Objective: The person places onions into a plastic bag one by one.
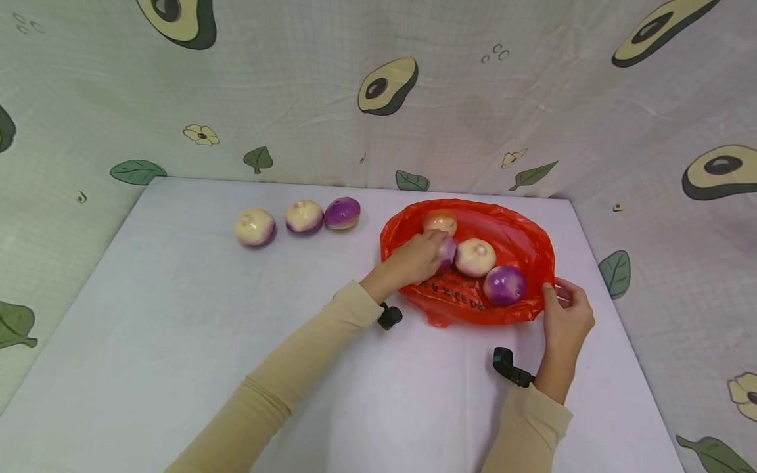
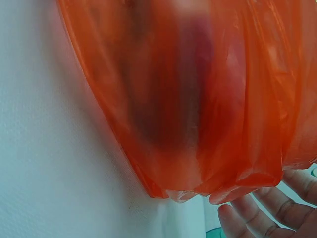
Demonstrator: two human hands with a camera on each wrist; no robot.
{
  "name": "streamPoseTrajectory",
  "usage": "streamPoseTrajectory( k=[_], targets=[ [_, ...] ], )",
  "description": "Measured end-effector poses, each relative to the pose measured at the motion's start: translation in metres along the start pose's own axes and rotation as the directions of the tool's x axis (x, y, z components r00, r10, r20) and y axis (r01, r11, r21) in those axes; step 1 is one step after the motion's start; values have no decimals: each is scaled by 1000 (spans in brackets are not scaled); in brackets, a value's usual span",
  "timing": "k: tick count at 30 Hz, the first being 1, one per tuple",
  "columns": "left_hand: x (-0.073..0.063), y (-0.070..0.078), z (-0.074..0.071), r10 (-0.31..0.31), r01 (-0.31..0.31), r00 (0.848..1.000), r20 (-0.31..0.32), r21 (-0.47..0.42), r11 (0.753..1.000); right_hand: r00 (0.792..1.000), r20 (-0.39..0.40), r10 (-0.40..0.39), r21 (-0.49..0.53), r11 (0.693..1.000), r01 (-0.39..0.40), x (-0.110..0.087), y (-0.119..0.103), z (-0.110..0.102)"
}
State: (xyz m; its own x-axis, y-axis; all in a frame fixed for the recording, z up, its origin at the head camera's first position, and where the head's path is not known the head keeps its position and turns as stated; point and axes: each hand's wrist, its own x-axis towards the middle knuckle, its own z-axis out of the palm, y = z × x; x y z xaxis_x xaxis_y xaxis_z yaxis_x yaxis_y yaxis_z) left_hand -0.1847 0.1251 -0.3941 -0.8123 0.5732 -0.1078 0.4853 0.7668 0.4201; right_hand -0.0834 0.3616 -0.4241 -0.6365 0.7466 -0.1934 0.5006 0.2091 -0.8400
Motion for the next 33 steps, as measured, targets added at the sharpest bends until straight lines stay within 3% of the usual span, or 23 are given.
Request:
streamPoseTrajectory(
  k=[2,5,9,11,15,18,23,29,33],
  targets=[
    [-1,1,-1,-9,9,1000,-9,6,1000,1000,2,14,14,1000,-14,-1,-3,0],
    [-3,3,-5,-32,32,999,-16,-6,999,1000,11,18,33,999,-18,15,11,2],
    [-12,2,-16,5,-5,998,-58,-3,1000,1000,17,-19,-2,1000,19,24,21,2],
    [-17,0,-22,37,-39,996,-87,-22,999,999,15,-28,-2,1000,28,13,13,1],
    [-30,-8,-32,66,-85,989,-132,-143,986,1000,5,-21,-15,1000,21,3,2,1],
    [-40,-16,-38,83,-124,978,-194,-214,969,1000,8,10,-7,1000,-10,-1,-3,1],
    [-53,-32,-45,89,-156,946,-311,-198,968,1000,18,18,-27,999,-18,-3,-5,1],
    [-67,-55,-54,49,-129,936,-348,-212,969,1000,24,21,-51,999,-20,-4,-3,2],
    [-76,-71,-57,53,-140,924,-380,-205,969,1000,9,0,-30,1000,1,-4,-5,3]
  ],
)
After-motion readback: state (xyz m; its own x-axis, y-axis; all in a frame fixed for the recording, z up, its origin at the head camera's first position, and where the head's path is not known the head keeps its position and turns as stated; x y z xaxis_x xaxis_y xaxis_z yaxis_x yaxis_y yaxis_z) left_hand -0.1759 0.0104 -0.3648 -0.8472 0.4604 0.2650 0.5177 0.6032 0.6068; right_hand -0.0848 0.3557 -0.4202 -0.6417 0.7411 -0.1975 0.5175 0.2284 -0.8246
